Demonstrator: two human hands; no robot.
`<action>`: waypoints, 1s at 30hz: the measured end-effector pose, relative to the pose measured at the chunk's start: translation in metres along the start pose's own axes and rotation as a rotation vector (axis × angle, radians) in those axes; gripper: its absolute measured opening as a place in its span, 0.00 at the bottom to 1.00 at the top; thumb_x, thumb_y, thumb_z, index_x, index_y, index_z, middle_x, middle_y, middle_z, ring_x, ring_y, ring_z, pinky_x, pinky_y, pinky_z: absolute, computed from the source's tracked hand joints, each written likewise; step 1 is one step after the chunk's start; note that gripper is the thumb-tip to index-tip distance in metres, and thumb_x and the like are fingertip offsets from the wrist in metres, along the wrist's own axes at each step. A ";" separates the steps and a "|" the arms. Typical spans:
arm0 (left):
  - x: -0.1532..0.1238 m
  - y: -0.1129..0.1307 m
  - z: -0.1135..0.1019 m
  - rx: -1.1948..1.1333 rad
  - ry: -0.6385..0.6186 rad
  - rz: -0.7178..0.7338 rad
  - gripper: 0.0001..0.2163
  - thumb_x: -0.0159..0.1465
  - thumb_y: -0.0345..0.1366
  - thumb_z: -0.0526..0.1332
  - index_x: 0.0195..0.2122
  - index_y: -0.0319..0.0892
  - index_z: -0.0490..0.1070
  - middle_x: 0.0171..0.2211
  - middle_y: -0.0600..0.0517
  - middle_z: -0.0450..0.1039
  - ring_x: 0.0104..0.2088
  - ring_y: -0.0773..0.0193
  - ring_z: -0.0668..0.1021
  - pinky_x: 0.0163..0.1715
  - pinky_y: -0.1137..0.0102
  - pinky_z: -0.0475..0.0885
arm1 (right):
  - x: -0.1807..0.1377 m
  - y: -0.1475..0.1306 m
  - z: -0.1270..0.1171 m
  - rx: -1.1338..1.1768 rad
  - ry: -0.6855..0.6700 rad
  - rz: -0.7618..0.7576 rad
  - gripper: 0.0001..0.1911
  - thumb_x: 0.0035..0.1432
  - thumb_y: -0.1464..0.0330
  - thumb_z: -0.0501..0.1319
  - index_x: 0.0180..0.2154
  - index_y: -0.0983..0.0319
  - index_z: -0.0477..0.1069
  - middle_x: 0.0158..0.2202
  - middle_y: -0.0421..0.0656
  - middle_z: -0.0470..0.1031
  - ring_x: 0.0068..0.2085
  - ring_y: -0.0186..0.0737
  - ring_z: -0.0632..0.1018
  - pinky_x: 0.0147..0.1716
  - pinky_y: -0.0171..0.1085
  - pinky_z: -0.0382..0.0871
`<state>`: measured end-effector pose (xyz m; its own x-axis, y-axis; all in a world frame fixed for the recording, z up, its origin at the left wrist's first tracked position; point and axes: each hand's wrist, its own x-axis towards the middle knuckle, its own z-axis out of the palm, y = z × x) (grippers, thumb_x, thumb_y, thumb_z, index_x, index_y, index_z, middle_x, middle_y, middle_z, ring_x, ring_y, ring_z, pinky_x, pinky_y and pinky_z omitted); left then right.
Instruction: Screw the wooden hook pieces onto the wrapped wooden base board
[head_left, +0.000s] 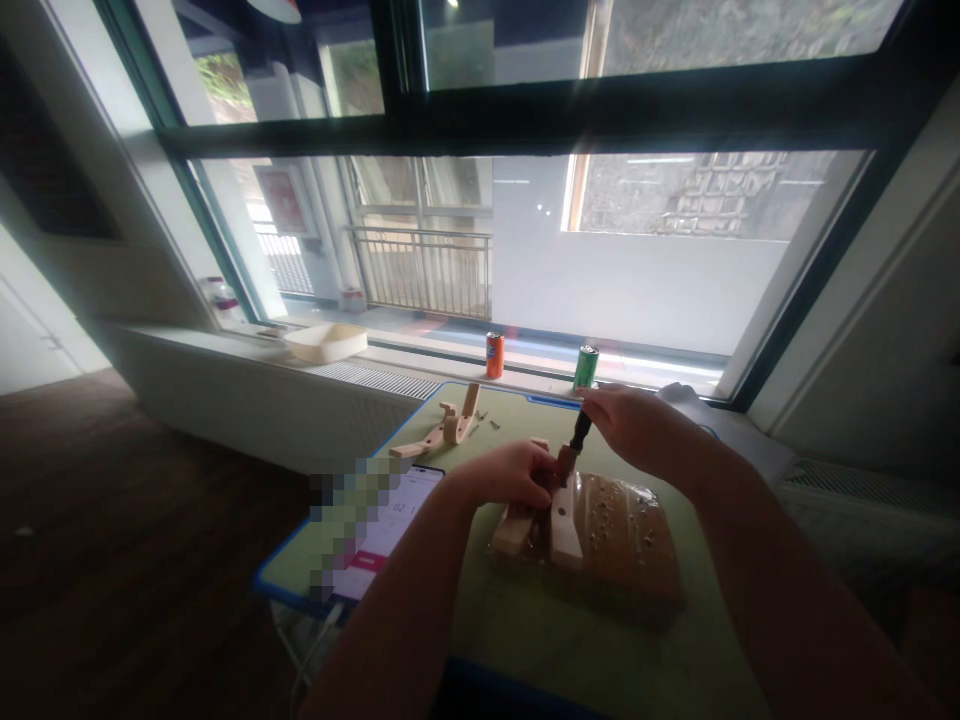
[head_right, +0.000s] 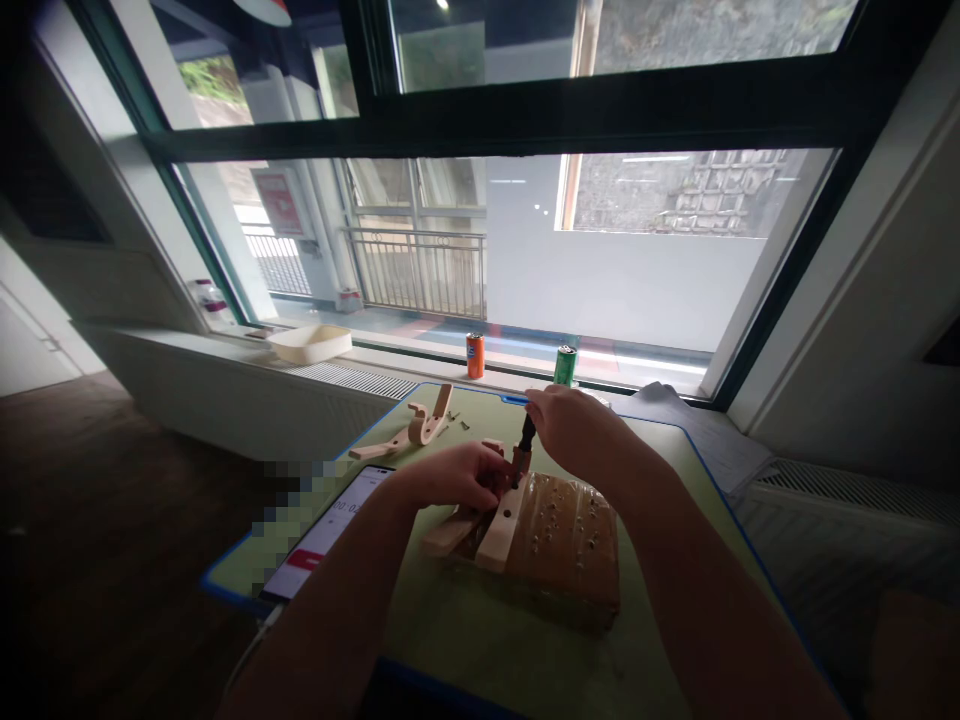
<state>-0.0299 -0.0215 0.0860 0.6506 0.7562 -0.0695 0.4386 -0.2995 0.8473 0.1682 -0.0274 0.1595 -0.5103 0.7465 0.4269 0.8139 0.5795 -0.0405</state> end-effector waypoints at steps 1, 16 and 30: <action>0.000 0.000 0.000 0.004 -0.004 -0.004 0.10 0.47 0.27 0.60 0.33 0.37 0.72 0.30 0.54 0.63 0.26 0.72 0.69 0.24 0.75 0.67 | 0.000 0.001 0.001 0.032 0.010 -0.016 0.17 0.63 0.65 0.46 0.46 0.60 0.70 0.37 0.46 0.76 0.33 0.37 0.76 0.30 0.34 0.64; 0.005 -0.008 0.005 -0.074 0.045 -0.039 0.15 0.47 0.33 0.65 0.37 0.36 0.71 0.28 0.53 0.69 0.25 0.70 0.71 0.23 0.75 0.67 | 0.007 0.000 0.008 -0.013 -0.003 0.017 0.20 0.62 0.59 0.47 0.38 0.62 0.73 0.28 0.46 0.75 0.27 0.36 0.73 0.26 0.33 0.59; -0.002 0.004 0.009 -0.020 0.134 -0.034 0.11 0.54 0.30 0.48 0.32 0.37 0.70 0.25 0.52 0.70 0.19 0.70 0.73 0.17 0.76 0.67 | 0.005 -0.002 0.004 -0.209 0.096 0.099 0.27 0.59 0.50 0.46 0.26 0.61 0.72 0.19 0.41 0.69 0.20 0.33 0.66 0.20 0.33 0.52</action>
<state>-0.0242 -0.0291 0.0847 0.5461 0.8372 -0.0289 0.4458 -0.2612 0.8562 0.1628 -0.0235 0.1585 -0.4044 0.7561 0.5146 0.9035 0.4175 0.0965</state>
